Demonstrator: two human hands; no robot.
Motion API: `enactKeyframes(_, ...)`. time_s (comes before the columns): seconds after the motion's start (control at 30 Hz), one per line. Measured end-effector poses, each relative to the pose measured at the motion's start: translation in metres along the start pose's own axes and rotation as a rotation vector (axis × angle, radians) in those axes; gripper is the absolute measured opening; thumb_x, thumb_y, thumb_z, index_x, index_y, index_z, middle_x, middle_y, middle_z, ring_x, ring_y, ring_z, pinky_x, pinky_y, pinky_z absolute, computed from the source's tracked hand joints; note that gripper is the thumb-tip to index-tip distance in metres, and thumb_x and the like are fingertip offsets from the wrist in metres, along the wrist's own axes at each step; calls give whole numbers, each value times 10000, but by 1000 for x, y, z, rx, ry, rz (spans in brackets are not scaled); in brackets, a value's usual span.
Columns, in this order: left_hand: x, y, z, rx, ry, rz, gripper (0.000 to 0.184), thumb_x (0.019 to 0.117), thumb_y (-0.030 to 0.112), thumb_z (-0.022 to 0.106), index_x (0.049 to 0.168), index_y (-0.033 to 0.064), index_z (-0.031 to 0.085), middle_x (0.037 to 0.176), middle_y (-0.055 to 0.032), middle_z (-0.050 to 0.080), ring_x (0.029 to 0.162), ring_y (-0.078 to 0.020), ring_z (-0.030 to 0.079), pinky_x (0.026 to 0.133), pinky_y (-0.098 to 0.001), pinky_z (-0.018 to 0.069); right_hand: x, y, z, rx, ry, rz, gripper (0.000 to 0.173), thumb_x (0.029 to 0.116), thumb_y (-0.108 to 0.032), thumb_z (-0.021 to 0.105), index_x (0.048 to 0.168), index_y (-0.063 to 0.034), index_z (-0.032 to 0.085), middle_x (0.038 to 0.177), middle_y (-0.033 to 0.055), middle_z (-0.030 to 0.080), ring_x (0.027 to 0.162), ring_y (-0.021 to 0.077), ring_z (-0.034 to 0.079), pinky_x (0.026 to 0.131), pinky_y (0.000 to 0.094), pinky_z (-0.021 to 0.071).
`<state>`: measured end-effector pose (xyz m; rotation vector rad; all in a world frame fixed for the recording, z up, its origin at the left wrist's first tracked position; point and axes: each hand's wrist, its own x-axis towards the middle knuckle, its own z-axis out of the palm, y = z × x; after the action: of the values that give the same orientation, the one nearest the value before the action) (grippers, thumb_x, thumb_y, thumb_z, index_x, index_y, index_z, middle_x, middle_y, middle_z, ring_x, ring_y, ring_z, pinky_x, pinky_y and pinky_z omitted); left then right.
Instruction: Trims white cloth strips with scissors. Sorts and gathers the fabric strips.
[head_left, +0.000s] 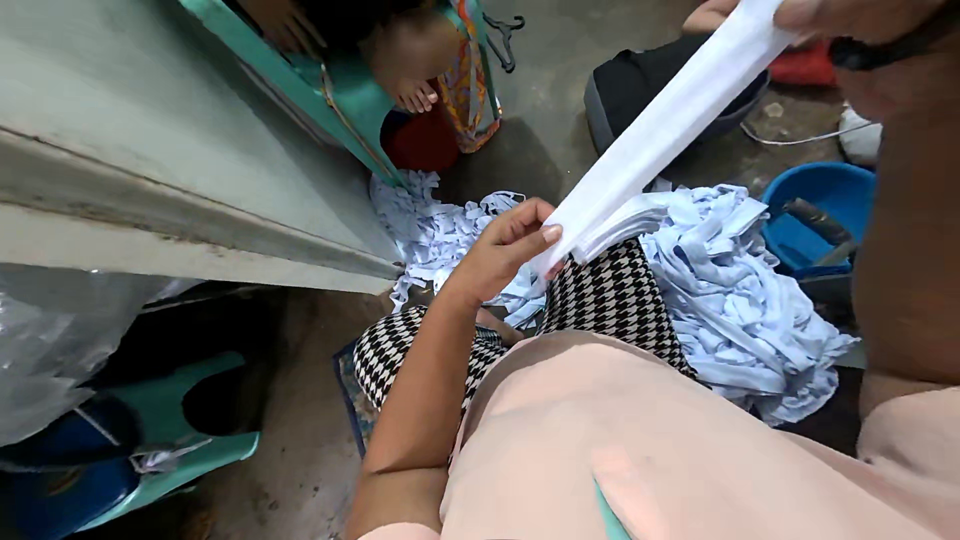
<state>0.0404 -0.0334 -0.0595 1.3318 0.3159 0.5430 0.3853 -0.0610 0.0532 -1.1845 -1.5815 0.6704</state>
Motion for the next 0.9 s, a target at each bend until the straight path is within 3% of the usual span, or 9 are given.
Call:
enactKeyframes(0.13,7,15,5,249,208,-124,95,1041,125,548,1043,63,620,769,-1,638,560,-42,564,499,-182,490,-18,24,5,-86,143,112,243,810,-160,727,991,-156,564,838,-108,618,748,-6,621,698,190,566)
enactKeyframes(0.27,17,18,3,350,215,-265,97,1028,156,593,1048,80,648,768,-19,644,528,-54,539,460,-185,461,-44,74,18,-75,215,396,350,826,-97,723,1121,-57,540,871,-41,612,716,25,617,689,226,573)
enactKeyframes(0.47,37,10,5,347,234,-427,108,1022,161,597,1058,77,655,761,-17,651,552,-51,564,496,-189,489,-68,145,35,92,185,719,312,867,-27,726,1110,-16,530,876,53,609,685,120,606,655,315,565)
enactKeyframes(0.7,48,-5,6,329,297,-575,89,1015,135,593,1015,72,657,734,-22,634,544,-51,550,499,-184,475,-79,184,47,168,66,857,276,869,-6,733,1053,-5,528,844,75,586,669,145,570,641,337,533)
enactKeyframes(0.9,47,-10,6,269,305,-611,84,1009,112,577,976,76,645,713,-16,628,521,-45,549,488,-175,479,-86,189,49,202,35,905,256,878,-1,718,1066,2,545,835,83,591,653,145,573,632,333,534)
